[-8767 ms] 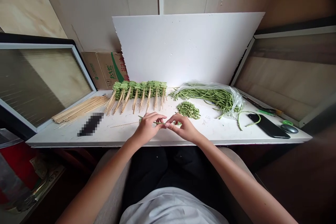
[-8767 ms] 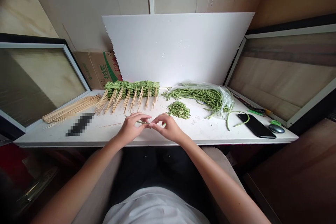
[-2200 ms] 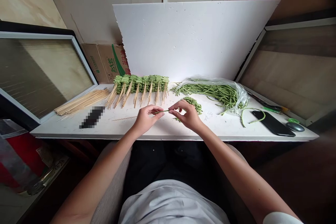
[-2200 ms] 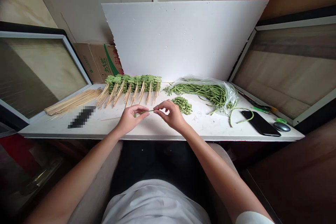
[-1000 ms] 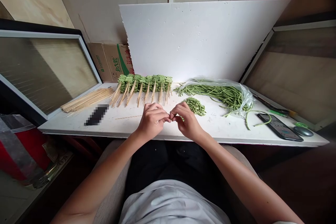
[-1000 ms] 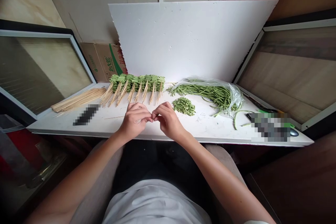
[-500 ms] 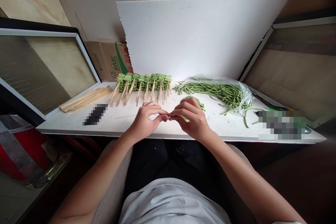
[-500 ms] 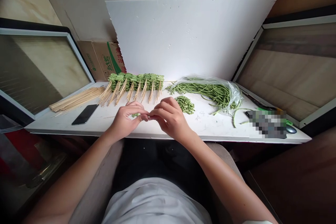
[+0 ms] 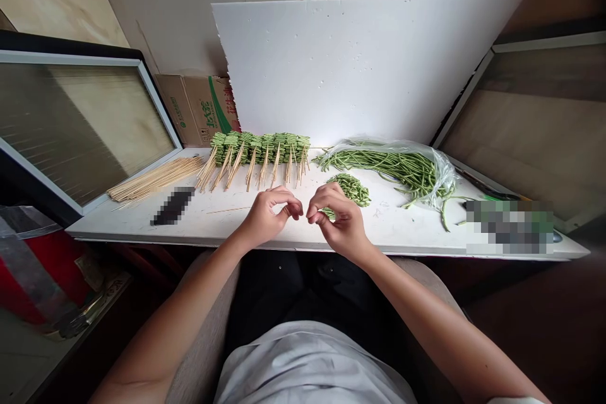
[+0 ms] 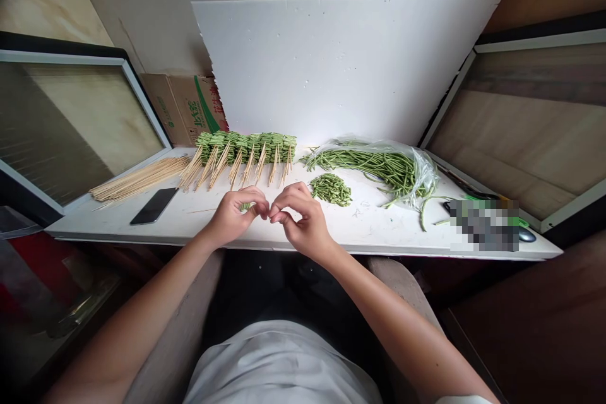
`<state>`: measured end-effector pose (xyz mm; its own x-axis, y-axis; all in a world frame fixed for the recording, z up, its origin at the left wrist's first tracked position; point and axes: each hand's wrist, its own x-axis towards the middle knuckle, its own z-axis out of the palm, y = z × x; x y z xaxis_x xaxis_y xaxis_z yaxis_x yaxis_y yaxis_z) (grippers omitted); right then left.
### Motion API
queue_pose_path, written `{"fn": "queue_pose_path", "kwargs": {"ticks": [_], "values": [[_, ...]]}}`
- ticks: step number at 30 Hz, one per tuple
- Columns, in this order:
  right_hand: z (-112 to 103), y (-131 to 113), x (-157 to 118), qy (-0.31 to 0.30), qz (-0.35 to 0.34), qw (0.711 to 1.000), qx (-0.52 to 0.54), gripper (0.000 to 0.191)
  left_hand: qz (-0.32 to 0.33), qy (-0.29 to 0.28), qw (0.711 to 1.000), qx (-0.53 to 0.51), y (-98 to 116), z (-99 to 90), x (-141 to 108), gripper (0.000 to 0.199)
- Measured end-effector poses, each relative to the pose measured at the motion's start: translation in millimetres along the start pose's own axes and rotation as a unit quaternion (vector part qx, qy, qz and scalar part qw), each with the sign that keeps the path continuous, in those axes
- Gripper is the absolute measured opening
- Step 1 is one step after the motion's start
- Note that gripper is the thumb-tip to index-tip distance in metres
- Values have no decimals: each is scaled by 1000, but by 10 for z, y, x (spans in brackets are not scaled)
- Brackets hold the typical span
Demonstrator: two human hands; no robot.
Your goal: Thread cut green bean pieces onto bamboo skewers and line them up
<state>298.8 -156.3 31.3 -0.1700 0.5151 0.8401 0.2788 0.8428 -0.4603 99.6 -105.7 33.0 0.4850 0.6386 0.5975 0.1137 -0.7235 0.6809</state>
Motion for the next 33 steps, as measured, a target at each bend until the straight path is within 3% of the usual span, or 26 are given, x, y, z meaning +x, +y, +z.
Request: {"fn": "queue_pose_path", "kwargs": {"ticks": [3,6,11,15,20,24,27,31,33], "values": [[-41,112,8,28,19,999,-25,18,-109,13,987,-119,-156,-40,30,30],[-100,411,-23,49,50,994,-85,22,-191,39,960,-200,-303,-38,42,44],[-136,959,-201,-61,124,971,-194,13,-221,55,935,-270,-535,-8,38,50],[-107,1137,-346,-132,141,949,-250,4,-234,72,934,-260,-674,-4,32,46],[-96,1107,-364,-173,134,940,-261,4,-234,68,940,-241,-709,21,32,48],[-35,933,-284,-123,168,969,-131,25,-237,86,942,-222,-662,56,41,52],[52,792,-243,-87,222,971,-27,33,-238,84,945,-209,-631,108,32,53],[110,708,-232,-64,235,970,2,34,-225,54,954,-191,-596,169,22,50],[91,706,-223,-61,229,971,-6,32,-215,28,961,-172,-583,114,31,50]]}}
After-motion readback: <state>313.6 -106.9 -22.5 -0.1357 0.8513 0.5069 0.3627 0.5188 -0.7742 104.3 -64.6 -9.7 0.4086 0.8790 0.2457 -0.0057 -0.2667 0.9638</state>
